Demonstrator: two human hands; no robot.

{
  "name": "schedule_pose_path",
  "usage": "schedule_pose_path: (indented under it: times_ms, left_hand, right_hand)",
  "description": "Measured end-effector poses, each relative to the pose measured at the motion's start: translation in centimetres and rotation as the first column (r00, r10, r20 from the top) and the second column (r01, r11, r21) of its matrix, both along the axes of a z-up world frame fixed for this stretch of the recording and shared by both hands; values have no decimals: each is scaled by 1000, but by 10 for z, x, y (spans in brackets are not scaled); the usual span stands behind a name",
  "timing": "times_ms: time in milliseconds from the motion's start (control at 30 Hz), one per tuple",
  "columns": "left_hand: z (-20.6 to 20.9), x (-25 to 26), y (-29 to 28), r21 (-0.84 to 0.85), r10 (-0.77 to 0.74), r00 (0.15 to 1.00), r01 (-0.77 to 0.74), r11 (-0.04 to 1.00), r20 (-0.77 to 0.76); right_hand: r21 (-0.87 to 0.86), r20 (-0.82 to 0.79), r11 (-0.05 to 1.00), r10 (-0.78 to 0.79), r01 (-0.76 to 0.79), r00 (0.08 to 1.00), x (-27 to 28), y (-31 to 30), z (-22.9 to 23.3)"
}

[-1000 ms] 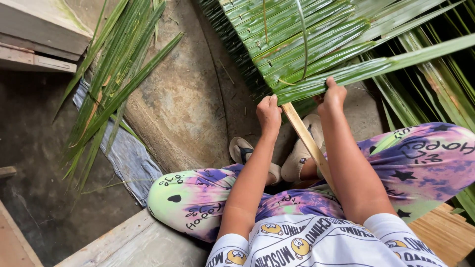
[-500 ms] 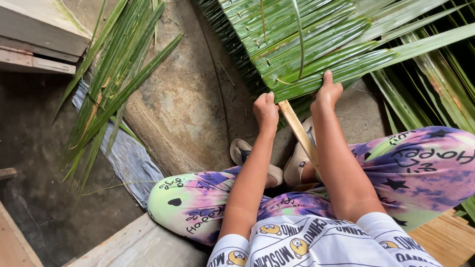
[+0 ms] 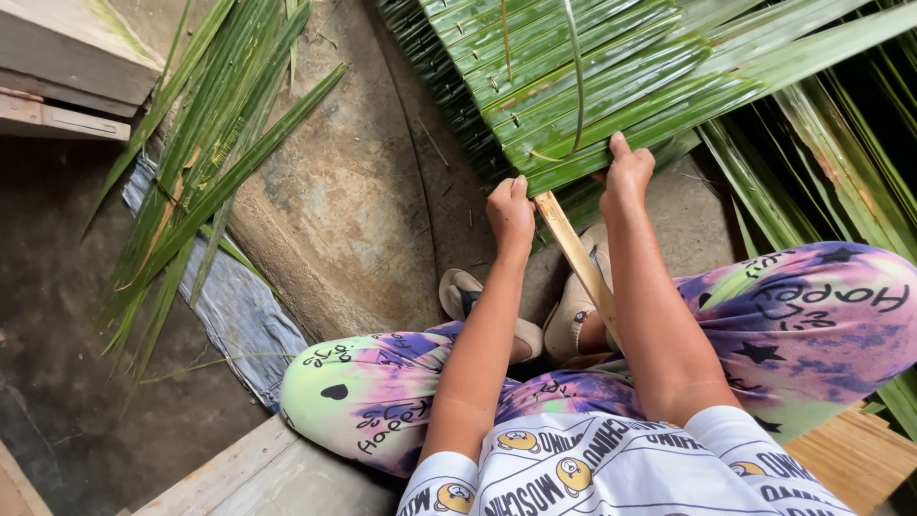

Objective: Weaving palm leaves onto a wooden slat to create a thatched panel

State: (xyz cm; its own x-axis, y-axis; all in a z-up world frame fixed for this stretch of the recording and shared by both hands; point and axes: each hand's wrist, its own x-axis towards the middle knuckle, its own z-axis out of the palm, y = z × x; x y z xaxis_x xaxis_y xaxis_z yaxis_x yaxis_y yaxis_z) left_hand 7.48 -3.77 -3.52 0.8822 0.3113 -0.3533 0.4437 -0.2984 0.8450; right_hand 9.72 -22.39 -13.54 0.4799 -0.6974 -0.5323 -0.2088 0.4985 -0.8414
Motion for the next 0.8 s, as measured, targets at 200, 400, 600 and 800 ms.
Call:
schedule_pose_path:
  times_ms: [200,400,600,800]
  left_hand:
    - [-11,-2,3,-74,-8,1000,7,997,-13]
    - [-24,-4,3,-122,-2,1000,4,993,14]
    - [-12,-11,1,-139,1,1000,3,990,29]
    - [-21,-9,2,-114,1,1000,0,994,6]
  right_hand:
    - [-226,59,973,65,-50,996,-16,7,41]
    - [-307,-17,948,81,-82,997,-23,9,52]
    - [-400,-96,907,104,-134,990,-22,3,42]
    - [-355,-89,924,115,-140,989,-15,-3,-13]
